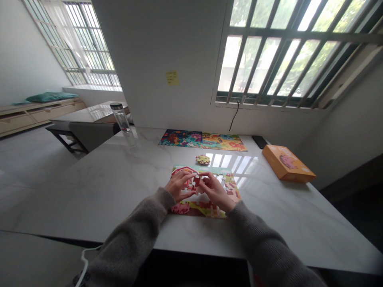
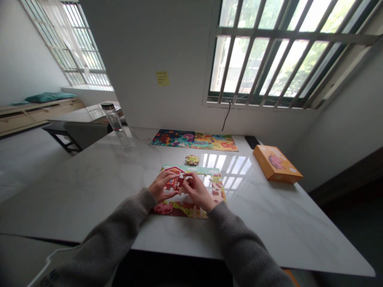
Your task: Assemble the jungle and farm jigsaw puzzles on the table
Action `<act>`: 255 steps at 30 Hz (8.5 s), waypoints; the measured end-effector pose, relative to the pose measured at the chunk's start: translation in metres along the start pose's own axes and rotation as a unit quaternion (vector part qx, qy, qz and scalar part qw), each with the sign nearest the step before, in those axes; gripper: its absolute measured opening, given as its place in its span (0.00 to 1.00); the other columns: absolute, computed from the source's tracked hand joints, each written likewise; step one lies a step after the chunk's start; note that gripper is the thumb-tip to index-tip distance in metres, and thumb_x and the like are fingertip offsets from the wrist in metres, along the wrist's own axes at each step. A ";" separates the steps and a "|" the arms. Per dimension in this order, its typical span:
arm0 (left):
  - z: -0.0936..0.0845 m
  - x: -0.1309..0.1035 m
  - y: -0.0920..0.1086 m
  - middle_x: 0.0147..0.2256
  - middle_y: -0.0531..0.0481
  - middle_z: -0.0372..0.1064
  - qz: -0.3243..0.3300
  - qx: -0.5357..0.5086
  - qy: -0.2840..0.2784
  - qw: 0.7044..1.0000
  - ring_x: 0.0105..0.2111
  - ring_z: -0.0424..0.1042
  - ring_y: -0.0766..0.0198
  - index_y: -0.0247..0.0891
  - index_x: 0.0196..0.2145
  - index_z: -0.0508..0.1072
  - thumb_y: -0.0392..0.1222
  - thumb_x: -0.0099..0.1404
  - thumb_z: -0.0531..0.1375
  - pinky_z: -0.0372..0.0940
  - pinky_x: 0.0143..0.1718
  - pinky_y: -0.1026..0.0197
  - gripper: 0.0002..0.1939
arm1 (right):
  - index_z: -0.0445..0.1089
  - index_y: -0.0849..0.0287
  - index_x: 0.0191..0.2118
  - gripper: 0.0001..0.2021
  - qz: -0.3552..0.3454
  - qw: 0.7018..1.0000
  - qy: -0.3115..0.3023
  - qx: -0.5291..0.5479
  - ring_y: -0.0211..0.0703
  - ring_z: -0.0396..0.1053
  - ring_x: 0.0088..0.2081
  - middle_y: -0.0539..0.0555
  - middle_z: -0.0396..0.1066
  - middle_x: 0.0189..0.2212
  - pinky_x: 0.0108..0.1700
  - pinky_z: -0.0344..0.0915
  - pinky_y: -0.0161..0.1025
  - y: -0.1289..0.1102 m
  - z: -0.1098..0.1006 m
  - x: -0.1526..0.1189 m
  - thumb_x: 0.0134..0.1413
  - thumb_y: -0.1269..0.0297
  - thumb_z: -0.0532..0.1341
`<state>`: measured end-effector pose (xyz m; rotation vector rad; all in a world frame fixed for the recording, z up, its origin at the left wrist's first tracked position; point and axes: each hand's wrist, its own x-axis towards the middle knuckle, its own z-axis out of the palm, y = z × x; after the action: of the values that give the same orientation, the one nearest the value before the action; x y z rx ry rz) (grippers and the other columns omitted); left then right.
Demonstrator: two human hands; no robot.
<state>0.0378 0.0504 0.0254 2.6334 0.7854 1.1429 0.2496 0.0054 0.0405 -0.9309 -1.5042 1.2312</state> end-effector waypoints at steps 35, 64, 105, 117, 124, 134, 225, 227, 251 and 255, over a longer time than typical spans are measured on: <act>0.011 -0.008 -0.020 0.47 0.41 0.73 -0.046 0.059 -0.021 0.997 0.48 0.71 0.50 0.39 0.56 0.70 0.52 0.69 0.58 0.65 0.50 0.48 0.22 | 0.66 0.52 0.56 0.20 -0.178 0.878 -0.009 -0.444 0.53 0.69 0.51 0.57 0.72 0.49 0.53 0.68 0.55 0.003 -0.043 0.002 0.59 0.65 0.66; 0.013 0.000 0.001 0.38 0.45 0.74 -0.019 -0.050 0.029 0.998 0.38 0.75 0.58 0.39 0.45 0.73 0.42 0.68 0.61 0.72 0.43 0.53 0.09 | 0.75 0.55 0.43 0.17 -0.135 0.975 0.041 -0.170 0.48 0.62 0.63 0.57 0.66 0.60 0.64 0.60 0.50 -0.017 0.000 -0.009 0.56 0.77 0.52; 0.046 0.054 0.011 0.38 0.48 0.69 0.004 0.069 -0.139 0.988 0.40 0.68 0.56 0.48 0.40 0.79 0.43 0.66 0.64 0.64 0.44 0.55 0.05 | 0.75 0.55 0.44 0.13 -0.092 0.916 0.126 -0.370 0.46 0.71 0.38 0.54 0.73 0.36 0.42 0.71 0.45 0.023 -0.115 -0.019 0.59 0.66 0.55; 0.059 0.040 0.006 0.43 0.47 0.69 -0.004 0.084 -0.177 0.981 0.43 0.67 0.55 0.46 0.43 0.77 0.43 0.67 0.61 0.64 0.47 0.51 0.08 | 0.73 0.57 0.46 0.12 -0.091 0.885 0.043 -0.454 0.47 0.66 0.38 0.54 0.70 0.33 0.43 0.66 0.44 0.024 -0.110 -0.019 0.61 0.70 0.54; 0.060 0.042 0.015 0.43 0.46 0.69 -0.018 0.071 -0.176 0.982 0.44 0.67 0.56 0.45 0.43 0.77 0.43 0.70 0.58 0.64 0.48 0.52 0.08 | 0.73 0.58 0.46 0.13 -0.093 0.874 0.027 -0.476 0.47 0.66 0.41 0.55 0.71 0.35 0.47 0.64 0.44 0.029 -0.112 -0.018 0.61 0.72 0.54; 0.061 0.042 0.015 0.48 0.48 0.71 -0.071 0.124 -0.184 0.972 0.49 0.65 0.52 0.47 0.46 0.76 0.45 0.70 0.57 0.60 0.51 0.49 0.10 | 0.72 0.57 0.47 0.13 -0.089 0.873 0.020 -0.479 0.48 0.66 0.42 0.55 0.71 0.36 0.49 0.63 0.44 0.028 -0.112 -0.018 0.61 0.73 0.54; 0.014 0.032 -0.018 0.41 0.47 0.74 -0.121 0.062 -0.069 0.988 0.43 0.72 0.56 0.41 0.41 0.76 0.37 0.65 0.58 0.63 0.50 0.53 0.09 | 0.71 0.59 0.39 0.06 -0.013 0.914 0.011 -0.406 0.37 0.67 0.28 0.51 0.72 0.28 0.32 0.62 0.34 0.014 -0.085 0.116 0.61 0.64 0.59; 0.014 0.033 -0.016 0.39 0.47 0.74 -0.125 0.067 -0.054 0.988 0.41 0.72 0.57 0.41 0.46 0.74 0.37 0.65 0.58 0.64 0.49 0.53 0.12 | 0.69 0.59 0.37 0.07 -0.009 0.933 0.012 -0.360 0.36 0.66 0.26 0.50 0.72 0.27 0.29 0.62 0.33 0.011 -0.079 0.103 0.60 0.61 0.59; 0.012 0.041 0.011 0.50 0.44 0.74 0.024 -0.017 0.097 0.995 0.50 0.72 0.54 0.42 0.54 0.68 0.42 0.66 0.64 0.68 0.52 0.50 0.20 | 0.68 0.55 0.46 0.11 -0.114 0.976 0.133 -0.127 0.42 0.72 0.35 0.53 0.74 0.34 0.41 0.69 0.43 -0.011 -0.059 0.006 0.64 0.56 0.59; 0.013 0.041 0.012 0.49 0.43 0.75 0.032 -0.019 0.104 0.994 0.48 0.73 0.55 0.40 0.46 0.70 0.42 0.66 0.65 0.68 0.50 0.51 0.12 | 0.70 0.55 0.45 0.09 -0.141 0.964 0.165 -0.156 0.42 0.72 0.34 0.53 0.75 0.34 0.40 0.70 0.43 -0.011 -0.068 0.003 0.65 0.59 0.58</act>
<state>0.0752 0.0626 0.0469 2.5535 0.7097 1.4541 0.3144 0.0234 0.0548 -1.0254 -1.5164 0.6092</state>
